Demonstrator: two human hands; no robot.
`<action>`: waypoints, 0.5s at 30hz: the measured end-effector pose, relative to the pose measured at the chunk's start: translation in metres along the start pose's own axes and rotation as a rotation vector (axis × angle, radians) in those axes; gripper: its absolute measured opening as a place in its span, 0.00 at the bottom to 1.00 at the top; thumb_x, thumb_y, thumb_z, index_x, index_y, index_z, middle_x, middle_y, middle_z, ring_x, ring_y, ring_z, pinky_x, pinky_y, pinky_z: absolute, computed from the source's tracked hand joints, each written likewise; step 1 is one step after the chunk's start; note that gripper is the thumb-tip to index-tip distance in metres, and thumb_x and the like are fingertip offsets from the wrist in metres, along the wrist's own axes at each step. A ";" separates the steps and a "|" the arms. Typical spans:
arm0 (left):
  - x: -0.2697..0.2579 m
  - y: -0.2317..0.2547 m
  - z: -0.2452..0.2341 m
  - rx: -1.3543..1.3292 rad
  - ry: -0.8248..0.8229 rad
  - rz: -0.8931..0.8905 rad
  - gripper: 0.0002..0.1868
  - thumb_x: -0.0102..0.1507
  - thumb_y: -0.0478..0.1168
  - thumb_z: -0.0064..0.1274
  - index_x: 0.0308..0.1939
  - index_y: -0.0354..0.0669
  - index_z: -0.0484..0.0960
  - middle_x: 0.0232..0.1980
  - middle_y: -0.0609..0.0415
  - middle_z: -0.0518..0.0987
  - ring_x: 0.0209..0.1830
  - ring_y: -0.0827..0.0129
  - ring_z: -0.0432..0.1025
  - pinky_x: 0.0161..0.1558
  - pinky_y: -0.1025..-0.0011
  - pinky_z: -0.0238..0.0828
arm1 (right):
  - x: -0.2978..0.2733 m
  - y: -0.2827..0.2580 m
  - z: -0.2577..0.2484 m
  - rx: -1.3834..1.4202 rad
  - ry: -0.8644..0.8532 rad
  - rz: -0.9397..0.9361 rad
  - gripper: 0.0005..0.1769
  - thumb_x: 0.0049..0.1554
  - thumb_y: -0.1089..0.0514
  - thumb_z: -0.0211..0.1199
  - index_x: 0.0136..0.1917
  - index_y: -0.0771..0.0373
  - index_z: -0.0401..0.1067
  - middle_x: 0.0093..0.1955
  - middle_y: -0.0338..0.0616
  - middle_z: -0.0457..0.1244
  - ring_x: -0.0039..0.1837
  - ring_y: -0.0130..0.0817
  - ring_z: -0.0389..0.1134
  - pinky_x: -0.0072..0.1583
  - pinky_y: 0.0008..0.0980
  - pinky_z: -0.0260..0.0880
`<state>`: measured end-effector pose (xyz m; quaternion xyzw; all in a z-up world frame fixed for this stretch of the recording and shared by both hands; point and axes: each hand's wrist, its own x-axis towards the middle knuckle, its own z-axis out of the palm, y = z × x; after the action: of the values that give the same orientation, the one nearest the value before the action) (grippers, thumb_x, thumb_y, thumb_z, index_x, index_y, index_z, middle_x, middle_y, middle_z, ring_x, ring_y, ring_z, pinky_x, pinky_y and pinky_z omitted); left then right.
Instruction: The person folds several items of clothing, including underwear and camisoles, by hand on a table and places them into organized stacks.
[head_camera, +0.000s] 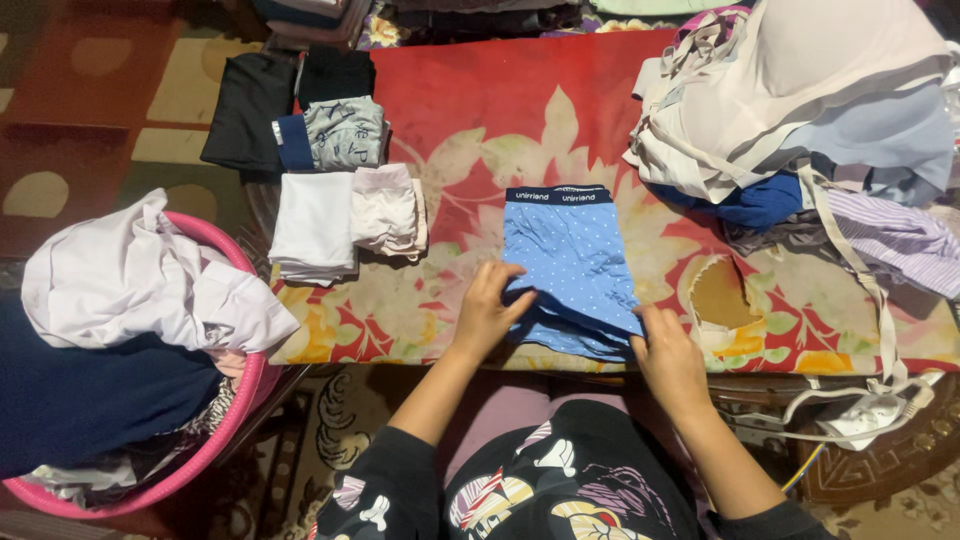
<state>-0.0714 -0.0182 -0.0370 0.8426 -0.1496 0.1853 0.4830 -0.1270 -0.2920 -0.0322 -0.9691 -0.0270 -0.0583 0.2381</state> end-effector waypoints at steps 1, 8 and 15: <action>-0.004 -0.002 0.000 -0.001 -0.003 0.002 0.18 0.56 0.34 0.65 0.48 0.41 0.78 0.45 0.47 0.76 0.46 0.53 0.74 0.47 0.62 0.72 | 0.000 0.001 0.000 0.001 -0.030 0.012 0.23 0.52 0.61 0.67 0.61 0.55 0.69 0.52 0.51 0.64 0.50 0.56 0.69 0.49 0.50 0.70; -0.037 -0.010 0.023 0.085 0.046 -0.102 0.18 0.52 0.28 0.57 0.46 0.40 0.76 0.44 0.45 0.73 0.49 0.50 0.71 0.53 0.58 0.68 | -0.006 -0.005 0.002 -0.051 -0.039 -0.011 0.33 0.46 0.62 0.71 0.64 0.59 0.65 0.56 0.50 0.62 0.49 0.53 0.70 0.49 0.48 0.71; -0.043 -0.021 0.019 0.182 -0.050 -0.064 0.20 0.55 0.29 0.59 0.51 0.41 0.78 0.46 0.43 0.72 0.51 0.48 0.71 0.53 0.57 0.69 | -0.011 0.003 0.005 -0.164 0.069 -0.068 0.32 0.42 0.60 0.74 0.59 0.58 0.68 0.56 0.48 0.63 0.57 0.50 0.67 0.50 0.45 0.69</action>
<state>-0.0971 -0.0211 -0.0815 0.8917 -0.1174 0.1616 0.4063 -0.1373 -0.2926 -0.0398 -0.9813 -0.0466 -0.1019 0.1568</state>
